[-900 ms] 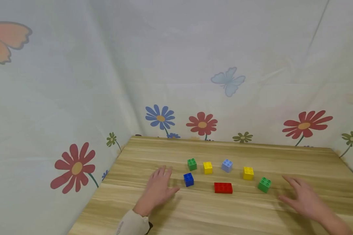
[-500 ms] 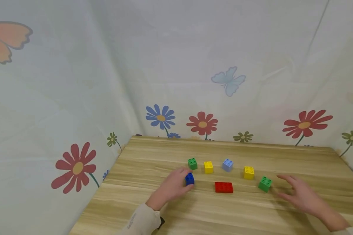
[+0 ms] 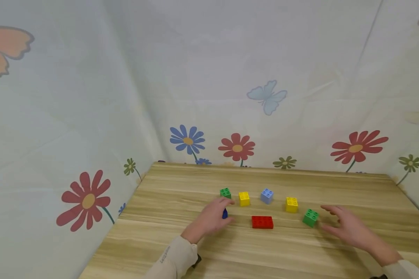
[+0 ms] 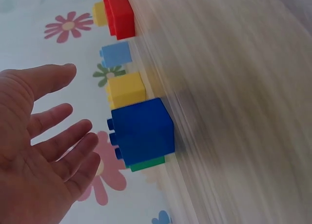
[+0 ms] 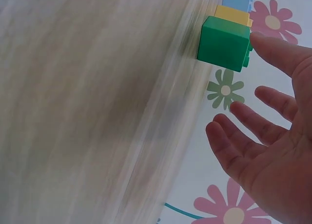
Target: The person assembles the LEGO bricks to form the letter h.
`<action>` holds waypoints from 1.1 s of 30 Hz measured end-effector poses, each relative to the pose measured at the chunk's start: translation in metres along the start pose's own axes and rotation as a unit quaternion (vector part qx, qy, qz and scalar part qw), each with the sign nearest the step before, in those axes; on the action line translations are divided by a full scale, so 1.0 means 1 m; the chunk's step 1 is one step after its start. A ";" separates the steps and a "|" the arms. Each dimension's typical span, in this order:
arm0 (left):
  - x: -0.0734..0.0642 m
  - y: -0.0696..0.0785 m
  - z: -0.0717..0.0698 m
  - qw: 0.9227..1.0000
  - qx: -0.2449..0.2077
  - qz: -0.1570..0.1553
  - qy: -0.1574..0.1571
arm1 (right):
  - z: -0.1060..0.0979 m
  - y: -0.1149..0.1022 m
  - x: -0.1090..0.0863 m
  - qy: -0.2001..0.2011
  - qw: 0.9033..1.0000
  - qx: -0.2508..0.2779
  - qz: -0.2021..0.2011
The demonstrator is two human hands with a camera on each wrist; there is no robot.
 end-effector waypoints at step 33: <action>0.005 -0.039 0.006 0.998 -0.005 -0.035 -0.050 | 0.015 -0.003 0.022 -0.090 0.993 0.065 0.040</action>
Point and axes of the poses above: each hand's wrist, its own x-axis towards the middle knuckle, its own z-axis out of the palm, y = z × x, the point moved 1 cm from there along x, towards the middle knuckle, and after that the axes turned 2 degrees about -x, right-handed, at the moved point
